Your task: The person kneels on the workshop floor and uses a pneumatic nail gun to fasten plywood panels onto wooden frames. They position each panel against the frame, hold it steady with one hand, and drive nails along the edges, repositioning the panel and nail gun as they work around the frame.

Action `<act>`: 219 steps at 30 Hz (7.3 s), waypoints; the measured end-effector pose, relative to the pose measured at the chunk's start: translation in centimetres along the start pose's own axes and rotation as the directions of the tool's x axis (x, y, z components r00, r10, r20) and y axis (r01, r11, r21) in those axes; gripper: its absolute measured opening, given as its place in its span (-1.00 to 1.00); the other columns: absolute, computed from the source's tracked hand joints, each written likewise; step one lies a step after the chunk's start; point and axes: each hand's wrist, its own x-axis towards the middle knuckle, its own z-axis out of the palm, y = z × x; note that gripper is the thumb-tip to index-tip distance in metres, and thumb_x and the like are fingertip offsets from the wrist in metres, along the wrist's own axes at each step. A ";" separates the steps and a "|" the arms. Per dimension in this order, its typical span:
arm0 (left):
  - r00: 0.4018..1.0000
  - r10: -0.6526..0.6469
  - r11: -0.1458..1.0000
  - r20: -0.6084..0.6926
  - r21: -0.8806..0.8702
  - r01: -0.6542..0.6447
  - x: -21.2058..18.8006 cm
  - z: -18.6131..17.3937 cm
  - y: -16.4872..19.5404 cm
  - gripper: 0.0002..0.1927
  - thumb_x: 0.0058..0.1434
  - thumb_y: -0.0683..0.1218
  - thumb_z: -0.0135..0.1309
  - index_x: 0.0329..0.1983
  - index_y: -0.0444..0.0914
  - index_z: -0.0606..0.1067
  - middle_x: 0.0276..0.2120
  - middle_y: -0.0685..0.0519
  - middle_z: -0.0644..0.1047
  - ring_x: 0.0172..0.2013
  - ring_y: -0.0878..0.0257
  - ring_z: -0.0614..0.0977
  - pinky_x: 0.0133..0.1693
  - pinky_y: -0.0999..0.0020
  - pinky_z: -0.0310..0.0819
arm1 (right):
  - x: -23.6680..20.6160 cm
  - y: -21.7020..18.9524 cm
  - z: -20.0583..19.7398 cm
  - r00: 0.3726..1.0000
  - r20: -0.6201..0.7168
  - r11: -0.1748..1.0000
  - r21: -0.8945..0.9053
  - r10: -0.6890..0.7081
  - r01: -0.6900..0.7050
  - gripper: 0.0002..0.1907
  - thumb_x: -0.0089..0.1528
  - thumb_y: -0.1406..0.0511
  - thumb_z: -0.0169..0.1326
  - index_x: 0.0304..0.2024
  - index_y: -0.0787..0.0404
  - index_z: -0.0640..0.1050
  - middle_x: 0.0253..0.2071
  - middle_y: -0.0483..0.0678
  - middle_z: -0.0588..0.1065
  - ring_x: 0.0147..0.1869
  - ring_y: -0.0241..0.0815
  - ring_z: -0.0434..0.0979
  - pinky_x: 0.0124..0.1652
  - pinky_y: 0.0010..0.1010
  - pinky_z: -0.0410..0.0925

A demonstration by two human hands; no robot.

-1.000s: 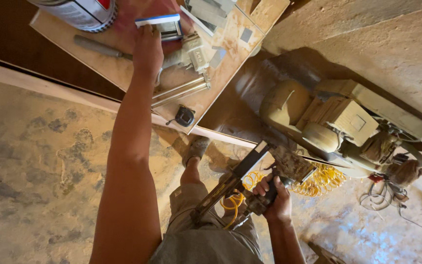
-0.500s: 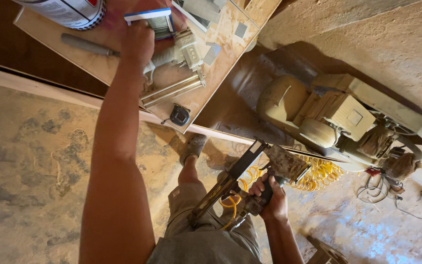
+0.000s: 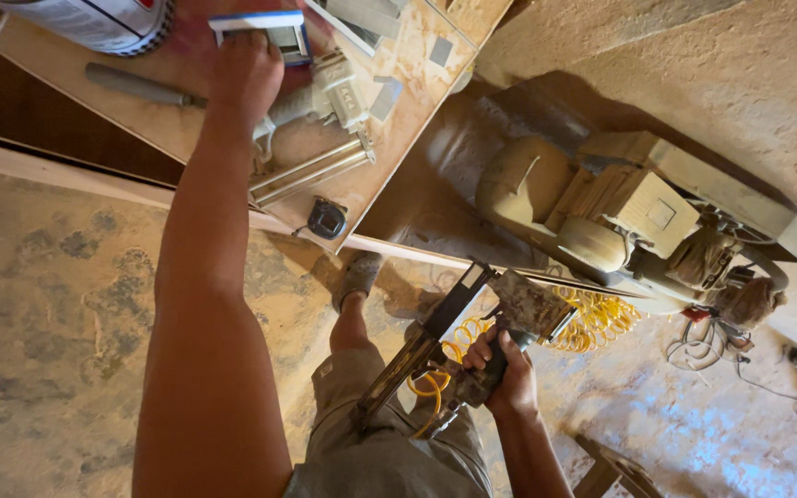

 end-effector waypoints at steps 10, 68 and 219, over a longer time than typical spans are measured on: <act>0.999 -0.031 0.999 -0.034 -0.029 0.030 0.1 -0.4 -0.7 -0.81 0.36 -0.10 0.03 -0.33 -0.27 0.56 -0.22 -0.06 0.58 -0.23 0.02 0.63 -0.21 0.10 0.52 | -0.6 0.5 -1.8 0.999 0.024 0.999 0.018 -0.042 0.041 -0.71 0.36 0.13 0.01 -0.15 0.23 0.39 -0.43 -0.08 0.28 -0.36 -0.17 0.32 -0.22 -0.23 0.33; 0.035 0.987 0.157 0.156 -0.987 -0.042 -45.6 -33.8 114.9 -0.75 0.22 -0.14 0.00 -0.22 -0.28 0.68 -0.44 0.07 0.63 -0.39 0.31 0.59 -0.29 0.37 0.48 | -59.6 23.2 -66.3 0.079 -0.950 -0.403 0.201 -0.301 0.893 -0.73 0.39 0.15 -0.02 -0.27 0.20 0.42 -0.50 -0.11 0.31 -0.41 -0.20 0.36 -0.28 -0.30 0.34; -0.161 0.986 -0.150 -0.044 -0.662 -0.735 -104.2 -65.2 194.3 -0.14 -0.04 0.10 0.37 0.41 0.14 0.37 0.52 -0.03 0.13 0.53 -0.08 0.00 0.38 -0.46 -0.34 | -115.3 27.1 -149.3 0.441 -0.896 0.753 0.258 -0.047 0.605 -0.98 0.12 0.45 0.01 -0.39 0.27 0.47 -0.61 -0.02 0.45 -0.61 -0.18 0.46 -0.54 -0.34 0.37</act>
